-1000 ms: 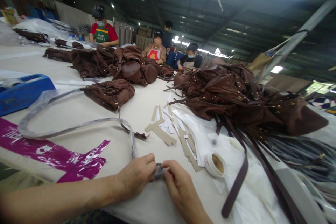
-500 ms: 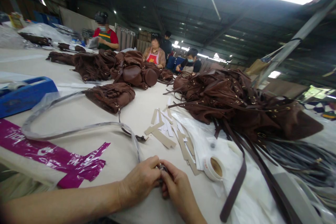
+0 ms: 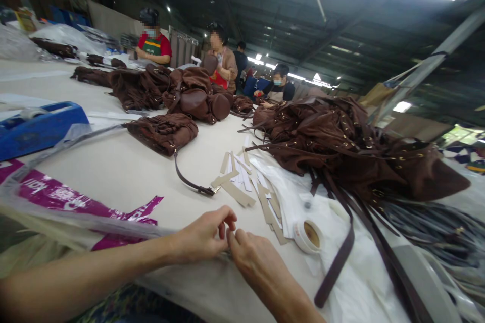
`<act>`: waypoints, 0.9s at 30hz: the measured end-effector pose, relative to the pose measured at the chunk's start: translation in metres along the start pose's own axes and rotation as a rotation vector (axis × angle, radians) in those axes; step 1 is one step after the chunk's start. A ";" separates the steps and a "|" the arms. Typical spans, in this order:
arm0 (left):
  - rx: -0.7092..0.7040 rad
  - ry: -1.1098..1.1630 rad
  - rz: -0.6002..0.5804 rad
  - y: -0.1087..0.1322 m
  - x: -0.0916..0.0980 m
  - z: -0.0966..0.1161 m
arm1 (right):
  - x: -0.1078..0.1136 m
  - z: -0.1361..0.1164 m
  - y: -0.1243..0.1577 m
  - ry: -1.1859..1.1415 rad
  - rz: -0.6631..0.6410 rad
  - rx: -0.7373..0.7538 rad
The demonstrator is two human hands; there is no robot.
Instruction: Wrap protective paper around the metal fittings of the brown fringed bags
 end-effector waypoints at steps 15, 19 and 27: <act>0.108 -0.035 0.172 0.007 -0.025 -0.013 | -0.024 0.044 0.030 -0.587 0.195 -0.535; 0.144 -0.053 0.176 0.007 -0.024 -0.015 | -0.040 0.046 0.040 -0.817 0.222 -0.785; 0.179 -0.033 0.063 0.013 -0.010 -0.011 | -0.011 0.009 0.007 -0.094 0.246 -0.405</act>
Point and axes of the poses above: each hand's wrist, its own y-axis away from the middle knuckle, its own x-axis out of the back of the hand, z = x × y, the point moved 9 cm from there along -y, towards the middle knuckle, and after that the axes turned 3 degrees about -z, right-handed, at the moved point
